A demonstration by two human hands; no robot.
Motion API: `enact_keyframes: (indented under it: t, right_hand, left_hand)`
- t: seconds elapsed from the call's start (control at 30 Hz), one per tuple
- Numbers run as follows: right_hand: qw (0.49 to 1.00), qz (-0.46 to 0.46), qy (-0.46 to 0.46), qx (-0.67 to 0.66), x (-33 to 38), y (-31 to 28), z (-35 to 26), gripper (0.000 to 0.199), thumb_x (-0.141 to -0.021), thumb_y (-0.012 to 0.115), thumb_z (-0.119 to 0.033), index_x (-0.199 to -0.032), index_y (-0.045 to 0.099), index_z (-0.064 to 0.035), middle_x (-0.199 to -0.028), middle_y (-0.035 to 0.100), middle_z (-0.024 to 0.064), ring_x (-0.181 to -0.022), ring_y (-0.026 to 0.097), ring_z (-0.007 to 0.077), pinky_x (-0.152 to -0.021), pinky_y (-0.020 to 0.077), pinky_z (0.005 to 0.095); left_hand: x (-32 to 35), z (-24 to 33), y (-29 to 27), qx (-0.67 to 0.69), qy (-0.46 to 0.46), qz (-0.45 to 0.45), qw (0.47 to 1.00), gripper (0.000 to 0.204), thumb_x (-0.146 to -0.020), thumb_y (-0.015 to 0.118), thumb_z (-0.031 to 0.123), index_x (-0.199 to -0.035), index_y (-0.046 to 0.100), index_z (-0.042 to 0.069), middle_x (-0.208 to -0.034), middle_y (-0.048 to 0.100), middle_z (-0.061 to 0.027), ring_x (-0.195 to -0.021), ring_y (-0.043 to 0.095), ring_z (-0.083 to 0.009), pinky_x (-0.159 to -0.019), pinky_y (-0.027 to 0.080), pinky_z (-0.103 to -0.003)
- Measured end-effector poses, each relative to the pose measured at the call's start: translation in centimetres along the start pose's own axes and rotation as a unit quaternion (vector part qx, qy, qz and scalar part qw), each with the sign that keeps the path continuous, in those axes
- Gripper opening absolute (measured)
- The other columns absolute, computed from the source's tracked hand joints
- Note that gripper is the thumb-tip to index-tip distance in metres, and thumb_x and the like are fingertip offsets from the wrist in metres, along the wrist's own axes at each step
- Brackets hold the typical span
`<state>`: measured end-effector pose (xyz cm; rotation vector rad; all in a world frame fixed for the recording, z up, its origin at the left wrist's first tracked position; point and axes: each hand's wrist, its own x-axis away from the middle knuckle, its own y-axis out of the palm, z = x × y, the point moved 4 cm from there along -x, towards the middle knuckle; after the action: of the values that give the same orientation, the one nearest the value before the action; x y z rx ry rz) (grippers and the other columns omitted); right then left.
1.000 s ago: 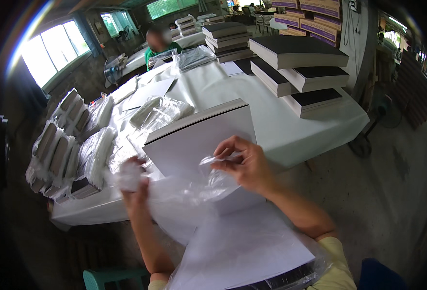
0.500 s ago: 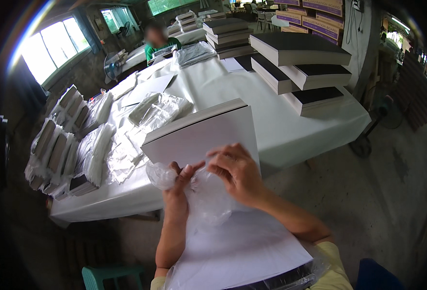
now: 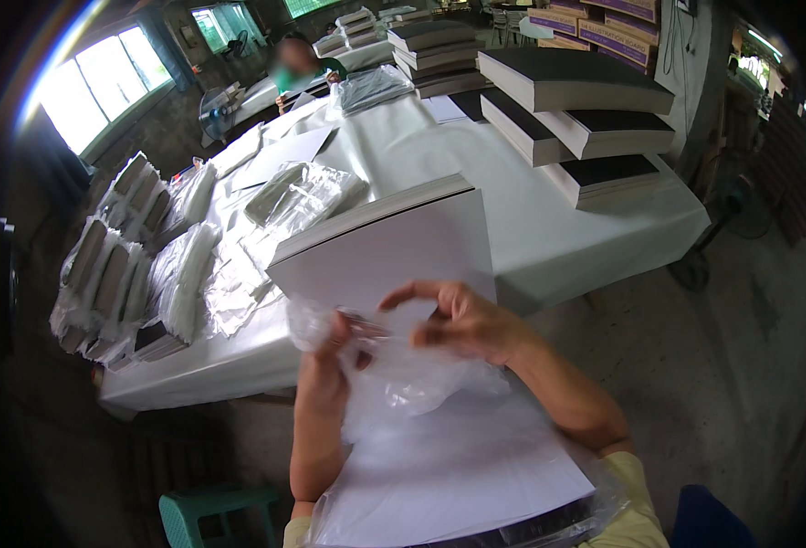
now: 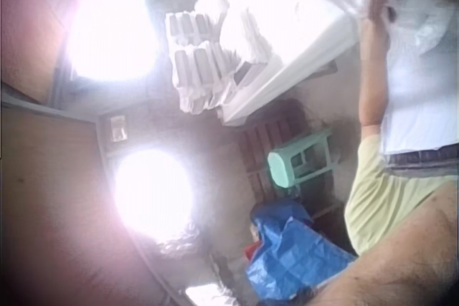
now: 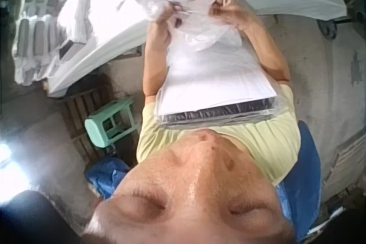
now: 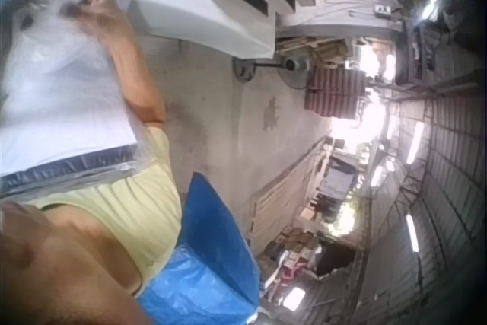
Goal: The person places printed black books or document stacks into plastic bags, sealing or folding the bags, and organizing them on the table.
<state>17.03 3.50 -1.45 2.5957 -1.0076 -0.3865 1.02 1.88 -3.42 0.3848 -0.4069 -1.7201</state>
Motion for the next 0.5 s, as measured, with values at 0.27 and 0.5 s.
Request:
enact_keyframes:
  t: [0.27,0.5]
  right_hand:
    - [0.914,-0.396,-0.093,-0.015,2.6,0.3,2.2,0.059,-0.065,0.075,-0.024,-0.109,0.049,0.0062,-0.078,0.059,0.0155,-0.050,0.049,0.0086,-0.044,0.0370,0.0220]
    - [0.936,-0.299,-0.178,-0.053,3.5,0.6,2.0,0.065,-0.066,0.073,-0.024,-0.117,0.039,-0.0010,-0.087,0.057,0.0149,-0.058,0.051,0.0126,-0.056,0.0371,0.0295]
  left_hand:
    - [2.5,3.6,-11.4,0.147,0.202,0.167,0.954,0.032,-0.077,0.061,0.027,-0.102,0.052,0.010,-0.080,0.055,-0.0029,-0.069,0.054,-0.0155,-0.058,0.045,-0.025]
    - [3.8,-0.1,-7.7,0.069,0.108,-0.037,0.991,0.032,-0.074,0.063,0.023,-0.101,0.052,0.009,-0.080,0.054,-0.0027,-0.070,0.054,-0.0153,-0.059,0.044,-0.025]
